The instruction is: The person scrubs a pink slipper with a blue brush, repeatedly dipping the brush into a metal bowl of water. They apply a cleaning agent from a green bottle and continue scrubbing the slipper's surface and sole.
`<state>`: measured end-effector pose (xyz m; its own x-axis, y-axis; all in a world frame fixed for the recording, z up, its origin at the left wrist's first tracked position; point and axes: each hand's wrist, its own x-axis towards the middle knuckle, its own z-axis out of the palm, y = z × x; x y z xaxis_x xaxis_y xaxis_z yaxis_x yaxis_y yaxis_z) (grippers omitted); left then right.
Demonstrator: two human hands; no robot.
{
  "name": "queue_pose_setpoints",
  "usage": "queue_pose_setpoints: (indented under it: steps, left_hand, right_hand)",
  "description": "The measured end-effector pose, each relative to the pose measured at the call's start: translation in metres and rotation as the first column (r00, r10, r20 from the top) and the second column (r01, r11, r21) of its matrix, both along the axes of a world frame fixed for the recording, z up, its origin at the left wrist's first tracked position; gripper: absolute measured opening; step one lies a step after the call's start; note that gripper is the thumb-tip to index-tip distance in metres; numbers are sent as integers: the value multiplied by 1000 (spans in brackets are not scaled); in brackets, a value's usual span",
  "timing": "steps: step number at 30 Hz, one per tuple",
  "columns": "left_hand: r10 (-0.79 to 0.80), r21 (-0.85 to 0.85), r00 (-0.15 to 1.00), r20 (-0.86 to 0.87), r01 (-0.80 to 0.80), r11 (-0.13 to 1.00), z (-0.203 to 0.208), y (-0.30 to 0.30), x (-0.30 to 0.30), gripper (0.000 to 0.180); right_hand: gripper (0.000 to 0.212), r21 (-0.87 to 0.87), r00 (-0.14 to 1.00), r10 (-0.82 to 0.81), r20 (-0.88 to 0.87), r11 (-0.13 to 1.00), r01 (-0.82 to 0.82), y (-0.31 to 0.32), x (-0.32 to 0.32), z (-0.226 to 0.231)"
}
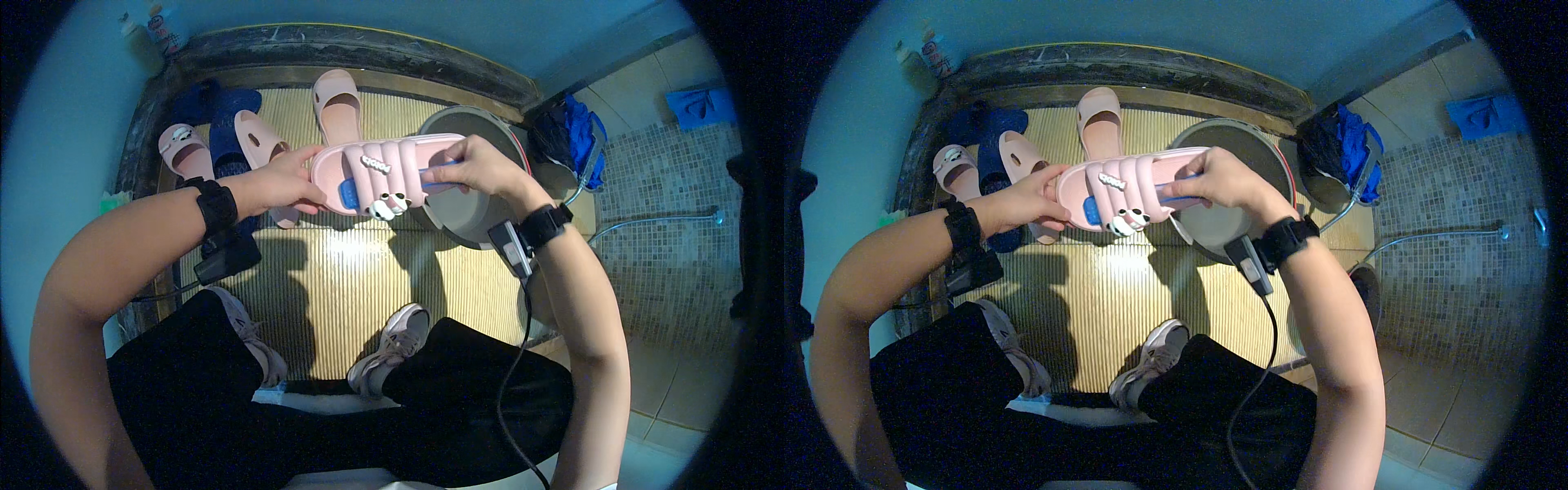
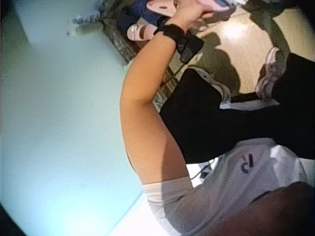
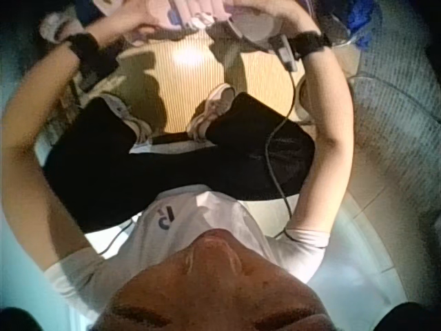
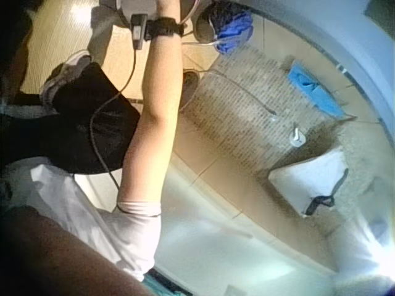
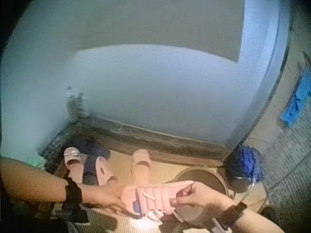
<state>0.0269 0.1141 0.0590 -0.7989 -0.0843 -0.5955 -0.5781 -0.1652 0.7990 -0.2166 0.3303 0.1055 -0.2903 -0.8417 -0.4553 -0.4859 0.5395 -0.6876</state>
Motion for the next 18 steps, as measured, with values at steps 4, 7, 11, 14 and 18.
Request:
queue_pose_setpoints:
  steps: [4,7,11,14,18]
  left_hand:
    - [26,82,999,23,-28,996,9,3,-2,72]
    - [4,76,1000,24,-6,997,12,-1,-6,72]
    - [-50,54,999,7,49,997,13,-1,-14,74]
    - [-71,-40,997,5,71,997,10,4,-13,74]
    - [-58,28,998,34,58,998,7,5,-6,71]
  right_hand:
    - [38,65,976,-182,-117,979,191,19,-31,15]
    - [39,198,922,-360,-143,902,383,44,-57,35]
    - [33,54,993,-111,-46,992,113,28,-34,21]
    - [29,-135,998,36,45,990,-30,-8,0,-9]
    - [31,-82,999,-49,11,995,50,-4,-19,-6]
